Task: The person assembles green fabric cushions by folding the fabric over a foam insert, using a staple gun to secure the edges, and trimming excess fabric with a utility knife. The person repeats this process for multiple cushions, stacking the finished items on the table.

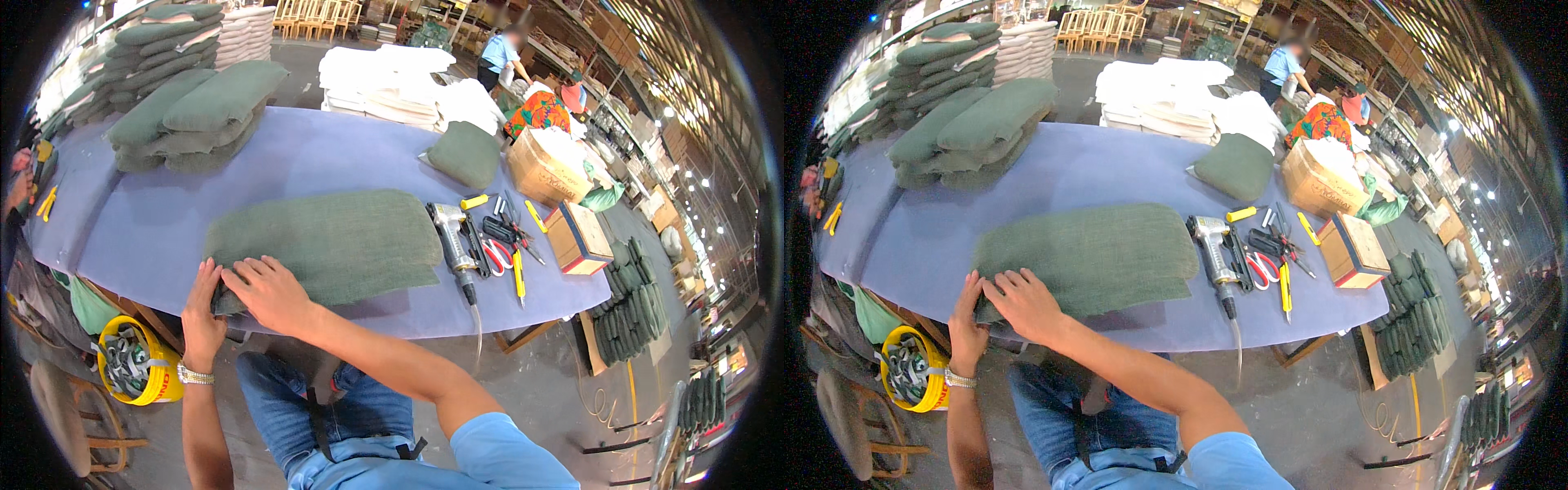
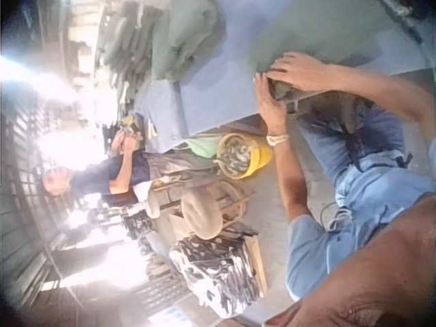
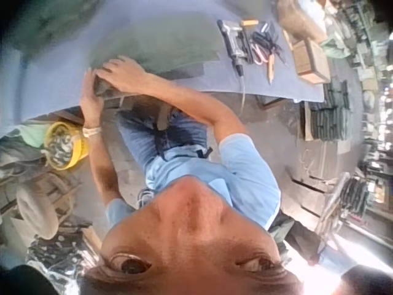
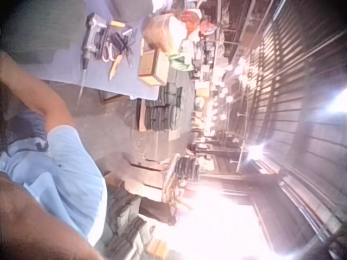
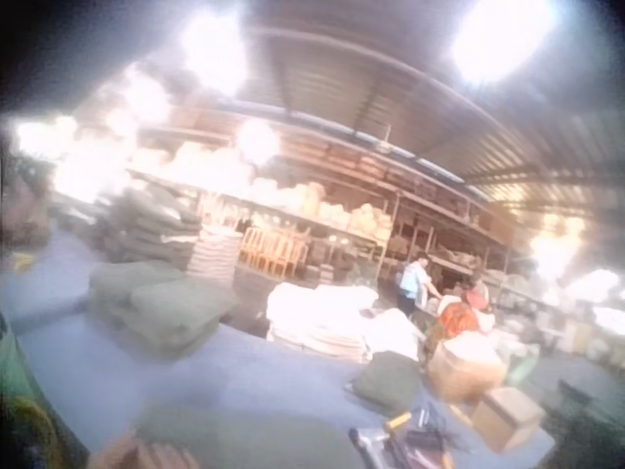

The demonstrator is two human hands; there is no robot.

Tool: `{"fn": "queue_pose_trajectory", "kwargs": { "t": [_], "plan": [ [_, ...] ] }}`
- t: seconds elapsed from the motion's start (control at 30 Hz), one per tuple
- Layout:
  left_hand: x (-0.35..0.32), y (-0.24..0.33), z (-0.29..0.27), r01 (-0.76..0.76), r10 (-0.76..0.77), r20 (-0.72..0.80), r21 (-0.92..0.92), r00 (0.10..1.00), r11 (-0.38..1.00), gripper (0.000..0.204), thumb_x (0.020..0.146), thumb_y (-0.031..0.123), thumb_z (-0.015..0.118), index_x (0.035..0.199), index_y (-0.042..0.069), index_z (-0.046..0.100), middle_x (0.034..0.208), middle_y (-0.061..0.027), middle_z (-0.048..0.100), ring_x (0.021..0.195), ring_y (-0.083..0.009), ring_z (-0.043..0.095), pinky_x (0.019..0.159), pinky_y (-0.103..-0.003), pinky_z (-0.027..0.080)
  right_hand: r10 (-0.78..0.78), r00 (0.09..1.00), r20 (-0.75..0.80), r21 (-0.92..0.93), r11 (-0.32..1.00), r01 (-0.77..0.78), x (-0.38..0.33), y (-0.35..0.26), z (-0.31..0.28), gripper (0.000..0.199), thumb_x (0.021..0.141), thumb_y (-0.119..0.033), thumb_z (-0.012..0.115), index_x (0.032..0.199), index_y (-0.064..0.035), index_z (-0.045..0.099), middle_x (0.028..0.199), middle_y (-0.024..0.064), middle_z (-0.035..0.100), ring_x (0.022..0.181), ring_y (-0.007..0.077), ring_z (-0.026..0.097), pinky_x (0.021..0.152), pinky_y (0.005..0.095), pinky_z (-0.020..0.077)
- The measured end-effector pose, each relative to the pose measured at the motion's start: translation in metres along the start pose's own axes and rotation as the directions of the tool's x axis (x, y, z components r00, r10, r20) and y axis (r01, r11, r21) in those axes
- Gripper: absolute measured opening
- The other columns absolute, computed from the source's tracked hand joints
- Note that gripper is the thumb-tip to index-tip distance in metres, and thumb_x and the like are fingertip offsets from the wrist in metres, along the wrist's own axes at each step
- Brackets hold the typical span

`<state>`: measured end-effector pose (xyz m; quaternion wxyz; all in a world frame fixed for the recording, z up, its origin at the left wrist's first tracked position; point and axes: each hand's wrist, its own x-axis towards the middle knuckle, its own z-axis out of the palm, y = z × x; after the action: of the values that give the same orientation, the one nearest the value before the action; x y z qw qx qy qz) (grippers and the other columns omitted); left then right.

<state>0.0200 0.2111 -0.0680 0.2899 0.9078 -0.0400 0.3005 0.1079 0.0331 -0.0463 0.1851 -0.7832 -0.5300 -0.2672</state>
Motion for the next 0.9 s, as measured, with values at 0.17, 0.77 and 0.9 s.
{"fn": "queue_pose_trajectory", "kwargs": {
  "t": [0.17,0.77,0.9],
  "plan": [
    [-0.001,-0.003,-0.002,0.025,-0.023,-0.041,0.029,0.999,0.999,0.074,0.070,-0.018,0.062,0.140,0.006,0.060,0.155,-0.0163,0.050,0.142,-0.0350,0.049,0.106,-0.042,0.053,-0.027,0.989,0.146,0.000,1.000,0.027,0.021,0.004,0.000,0.026,0.082,-0.013,0.072,0.106,-0.0035,0.066,0.100,0.0115,0.071,0.096,0.0280,0.070,0.080,0.0412,0.0543],
    [0.011,-0.005,-0.014,0.036,-0.078,0.121,0.314,0.990,0.949,0.047,0.077,0.005,0.078,0.122,0.005,0.066,0.102,-0.0244,0.072,0.088,-0.0400,0.070,0.075,-0.049,0.057,0.024,0.992,0.126,0.178,0.983,-0.046,0.036,0.011,-0.001,0.017,0.083,-0.023,0.069,0.091,-0.0089,0.072,0.090,0.0115,0.074,0.087,0.0306,0.073,0.072,0.0443,0.0580],
    [0.014,-0.005,-0.021,0.082,-0.144,0.147,0.361,0.979,0.929,0.052,0.083,0.019,0.075,0.131,0.005,0.061,0.090,-0.0230,0.072,0.078,-0.0415,0.070,0.070,-0.051,0.056,0.049,0.936,0.349,0.135,0.986,-0.102,0.063,0.014,-0.011,0.018,0.085,-0.027,0.068,0.085,-0.0115,0.076,0.095,0.0136,0.076,0.085,0.0318,0.075,0.069,0.0483,0.0605]
  ]
}}
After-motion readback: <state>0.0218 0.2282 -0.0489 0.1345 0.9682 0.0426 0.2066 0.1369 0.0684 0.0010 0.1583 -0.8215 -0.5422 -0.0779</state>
